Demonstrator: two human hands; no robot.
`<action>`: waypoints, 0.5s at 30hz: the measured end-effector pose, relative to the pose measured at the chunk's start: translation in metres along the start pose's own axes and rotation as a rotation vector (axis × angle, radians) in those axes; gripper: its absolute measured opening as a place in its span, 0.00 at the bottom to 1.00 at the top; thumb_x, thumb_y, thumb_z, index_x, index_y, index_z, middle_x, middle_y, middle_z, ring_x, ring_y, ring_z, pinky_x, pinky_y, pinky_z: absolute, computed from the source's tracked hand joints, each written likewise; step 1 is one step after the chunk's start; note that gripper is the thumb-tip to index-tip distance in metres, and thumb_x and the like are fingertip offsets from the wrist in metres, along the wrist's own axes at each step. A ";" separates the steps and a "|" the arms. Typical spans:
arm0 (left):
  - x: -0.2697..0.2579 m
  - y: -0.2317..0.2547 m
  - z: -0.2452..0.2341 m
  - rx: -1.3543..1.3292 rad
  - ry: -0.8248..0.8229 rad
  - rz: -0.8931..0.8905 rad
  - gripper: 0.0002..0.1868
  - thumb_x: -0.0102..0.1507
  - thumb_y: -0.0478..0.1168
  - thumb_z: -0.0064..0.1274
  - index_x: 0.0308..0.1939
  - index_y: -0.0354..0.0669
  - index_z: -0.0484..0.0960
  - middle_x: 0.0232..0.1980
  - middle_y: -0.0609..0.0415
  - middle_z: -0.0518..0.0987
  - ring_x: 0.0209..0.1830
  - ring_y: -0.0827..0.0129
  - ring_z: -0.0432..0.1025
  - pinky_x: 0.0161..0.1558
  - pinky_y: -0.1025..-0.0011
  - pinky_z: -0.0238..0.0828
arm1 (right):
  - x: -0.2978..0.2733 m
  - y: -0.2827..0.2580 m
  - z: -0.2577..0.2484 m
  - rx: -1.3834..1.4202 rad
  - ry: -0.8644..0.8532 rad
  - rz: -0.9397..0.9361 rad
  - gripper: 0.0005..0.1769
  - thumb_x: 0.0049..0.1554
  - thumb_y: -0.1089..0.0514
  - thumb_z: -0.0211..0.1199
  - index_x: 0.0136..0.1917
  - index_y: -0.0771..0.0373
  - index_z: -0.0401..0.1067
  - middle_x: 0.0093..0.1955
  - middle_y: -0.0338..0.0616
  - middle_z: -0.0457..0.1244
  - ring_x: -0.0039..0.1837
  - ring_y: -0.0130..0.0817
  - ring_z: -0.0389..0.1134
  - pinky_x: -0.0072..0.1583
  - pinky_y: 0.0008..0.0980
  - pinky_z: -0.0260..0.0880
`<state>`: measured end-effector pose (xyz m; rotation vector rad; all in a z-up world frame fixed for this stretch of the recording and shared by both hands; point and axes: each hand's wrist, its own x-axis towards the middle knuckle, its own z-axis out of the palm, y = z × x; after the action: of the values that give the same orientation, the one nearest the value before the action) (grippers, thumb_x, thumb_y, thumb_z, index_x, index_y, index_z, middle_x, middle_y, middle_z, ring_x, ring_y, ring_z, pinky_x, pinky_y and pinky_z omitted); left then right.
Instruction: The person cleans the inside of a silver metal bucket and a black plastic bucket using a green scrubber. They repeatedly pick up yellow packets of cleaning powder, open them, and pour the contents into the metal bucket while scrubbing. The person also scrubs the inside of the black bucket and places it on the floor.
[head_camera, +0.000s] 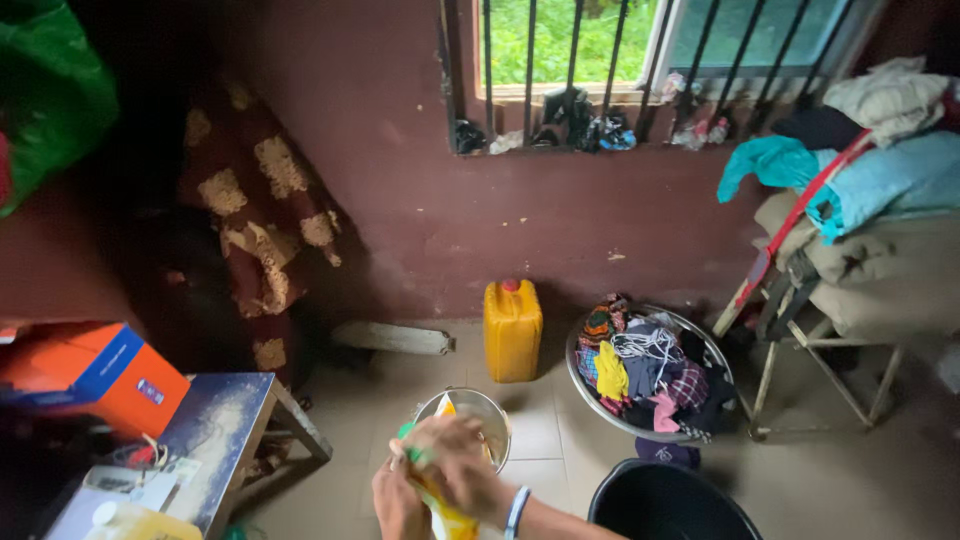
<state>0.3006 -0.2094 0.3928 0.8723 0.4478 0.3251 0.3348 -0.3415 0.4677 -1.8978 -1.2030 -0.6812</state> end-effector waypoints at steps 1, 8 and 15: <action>-0.001 -0.001 0.002 0.025 0.028 -0.035 0.30 0.72 0.52 0.40 0.52 0.20 0.78 0.45 0.39 0.83 0.40 0.58 0.77 0.45 0.62 0.75 | 0.003 0.006 -0.003 0.037 0.037 0.186 0.21 0.70 0.45 0.50 0.69 0.57 0.70 0.64 0.47 0.67 0.69 0.45 0.64 0.70 0.46 0.57; 0.014 -0.017 0.000 0.157 -0.028 -0.013 0.27 0.72 0.47 0.41 0.53 0.19 0.78 0.44 0.34 0.82 0.39 0.54 0.77 0.43 0.59 0.74 | 0.003 -0.001 -0.035 0.272 -0.043 0.237 0.26 0.66 0.42 0.58 0.66 0.64 0.69 0.58 0.53 0.67 0.60 0.51 0.68 0.62 0.45 0.64; -0.023 0.020 0.035 -0.095 -0.159 0.055 0.28 0.70 0.47 0.41 0.59 0.19 0.76 0.52 0.34 0.81 0.48 0.53 0.78 0.53 0.59 0.75 | 0.006 -0.002 -0.031 0.358 0.093 0.464 0.13 0.63 0.51 0.57 0.54 0.61 0.71 0.45 0.52 0.68 0.47 0.48 0.73 0.50 0.41 0.71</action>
<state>0.2960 -0.2306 0.4338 0.8122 0.2596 0.3229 0.3346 -0.3635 0.4897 -1.7281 -0.7256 -0.2758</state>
